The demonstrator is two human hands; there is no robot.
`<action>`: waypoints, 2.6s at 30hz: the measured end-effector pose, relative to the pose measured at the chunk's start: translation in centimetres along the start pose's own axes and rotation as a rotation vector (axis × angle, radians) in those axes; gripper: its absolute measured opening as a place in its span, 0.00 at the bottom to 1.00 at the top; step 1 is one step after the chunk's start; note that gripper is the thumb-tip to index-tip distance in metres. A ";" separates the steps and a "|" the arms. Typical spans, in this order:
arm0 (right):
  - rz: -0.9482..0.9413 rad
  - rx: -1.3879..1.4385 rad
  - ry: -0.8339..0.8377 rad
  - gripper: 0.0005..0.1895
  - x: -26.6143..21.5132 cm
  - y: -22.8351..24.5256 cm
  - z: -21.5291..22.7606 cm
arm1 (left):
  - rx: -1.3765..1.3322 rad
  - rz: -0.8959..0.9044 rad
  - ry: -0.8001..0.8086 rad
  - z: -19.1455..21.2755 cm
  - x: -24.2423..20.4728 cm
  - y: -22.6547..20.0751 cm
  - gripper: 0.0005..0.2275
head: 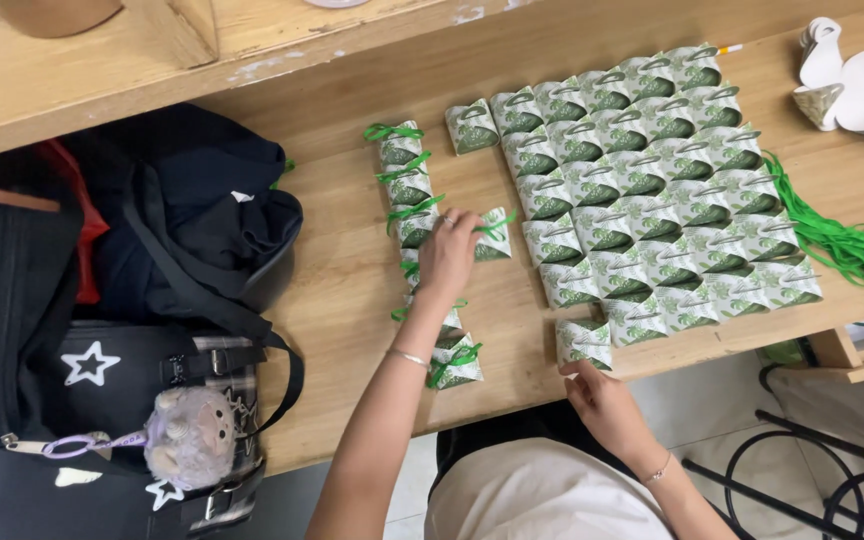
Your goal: Tying green ribbons around small patterned gift boxes and arranging them on a table in a workshop setting.
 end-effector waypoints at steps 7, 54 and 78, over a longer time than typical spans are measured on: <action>-0.057 -0.002 -0.055 0.09 -2.0 -1.5 1.6 | 0.310 -0.084 -0.020 -4.1 8.8 7.0 0.05; 0.167 -0.147 0.182 0.17 2.3 -3.0 0.7 | -0.009 -0.057 0.286 -3.2 -3.3 -1.5 0.05; 0.194 -0.048 0.160 0.14 3.4 -4.2 2.4 | -0.334 0.036 0.096 -3.7 5.0 2.7 0.12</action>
Point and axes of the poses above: each hand's wrist, its own x-axis towards the middle knuckle, its own z-axis out of the back of the hand, y = z × x, the point moved 3 cm from there along x, towards the middle knuckle, and after that the axes turned 6 degrees about -x, right-handed, at the moved point
